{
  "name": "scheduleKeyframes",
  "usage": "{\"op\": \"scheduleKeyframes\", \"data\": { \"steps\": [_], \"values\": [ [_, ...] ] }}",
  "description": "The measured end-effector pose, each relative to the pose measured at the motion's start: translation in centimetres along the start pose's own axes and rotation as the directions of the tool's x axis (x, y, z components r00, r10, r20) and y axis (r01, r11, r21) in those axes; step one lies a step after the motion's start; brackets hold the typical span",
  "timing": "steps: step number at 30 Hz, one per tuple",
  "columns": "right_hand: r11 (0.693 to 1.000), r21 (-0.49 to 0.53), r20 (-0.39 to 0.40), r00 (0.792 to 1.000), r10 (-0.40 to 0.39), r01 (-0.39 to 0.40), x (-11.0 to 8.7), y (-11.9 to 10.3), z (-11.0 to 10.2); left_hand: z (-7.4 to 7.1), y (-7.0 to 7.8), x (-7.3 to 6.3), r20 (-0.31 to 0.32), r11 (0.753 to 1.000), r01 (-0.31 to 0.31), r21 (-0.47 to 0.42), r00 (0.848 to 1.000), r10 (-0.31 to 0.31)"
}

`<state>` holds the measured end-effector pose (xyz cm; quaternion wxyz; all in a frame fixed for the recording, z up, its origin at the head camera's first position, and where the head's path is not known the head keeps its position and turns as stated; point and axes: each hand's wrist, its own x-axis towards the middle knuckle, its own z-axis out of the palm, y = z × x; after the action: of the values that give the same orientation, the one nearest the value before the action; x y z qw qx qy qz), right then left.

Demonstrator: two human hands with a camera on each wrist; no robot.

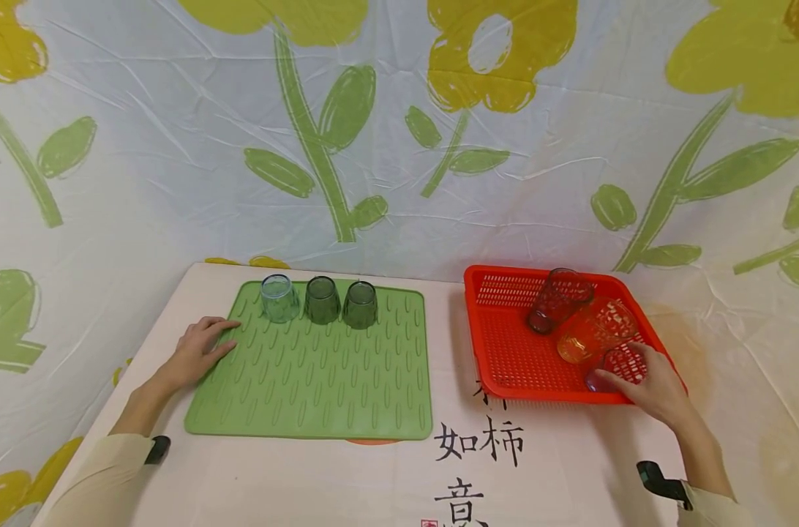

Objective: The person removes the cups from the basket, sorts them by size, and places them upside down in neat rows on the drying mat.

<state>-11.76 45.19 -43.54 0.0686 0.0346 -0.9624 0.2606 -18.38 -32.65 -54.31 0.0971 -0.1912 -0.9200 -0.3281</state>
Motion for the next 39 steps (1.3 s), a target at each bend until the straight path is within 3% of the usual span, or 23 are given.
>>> {"op": "scheduleKeyframes", "data": {
  "steps": [4, 9, 15, 21, 30, 34, 39],
  "values": [
    [0.999, -0.016, 0.120, 0.992, 0.041, -0.039, 0.5, 0.2, -0.7, 0.0, 0.1, 0.0, 0.009, 1.000, 0.009, -0.003, 1.000, -0.009],
    [0.992, -0.063, 0.251, 0.961, 0.118, -0.105, 1.1, 0.5, -1.2, 0.1, 0.1, 0.0, 0.013, 1.000, 0.009, -0.002, 1.000, -0.008],
    [0.987, -0.083, 0.307, 0.939, 0.155, -0.136, 1.6, 0.6, -1.3, 0.2, 0.1, -0.2, 0.011, 1.000, 0.007, -0.008, 1.000, -0.007],
    [0.988, -0.125, 0.248, 0.961, 0.122, -0.094, 1.7, 0.8, -1.4, 0.1, 0.3, -0.2, 0.012, 1.000, 0.010, -0.009, 1.000, -0.010],
    [0.999, -0.042, 0.092, 0.995, 0.023, -0.019, 0.7, 0.2, -2.4, -0.1, 0.0, -0.3, 0.018, 1.000, 0.016, -0.006, 1.000, -0.016],
    [0.999, -0.013, 0.002, 0.999, -0.048, 0.048, 0.4, -0.4, -3.1, -0.1, -0.1, -0.1, 0.007, 1.000, 0.003, -0.001, 1.000, -0.003],
    [0.998, 0.013, -0.045, 0.997, -0.058, 0.059, -0.1, -1.6, -3.9, -0.1, -0.1, 0.0, 0.003, 1.000, 0.002, 0.000, 1.000, -0.002]
  ]
}}
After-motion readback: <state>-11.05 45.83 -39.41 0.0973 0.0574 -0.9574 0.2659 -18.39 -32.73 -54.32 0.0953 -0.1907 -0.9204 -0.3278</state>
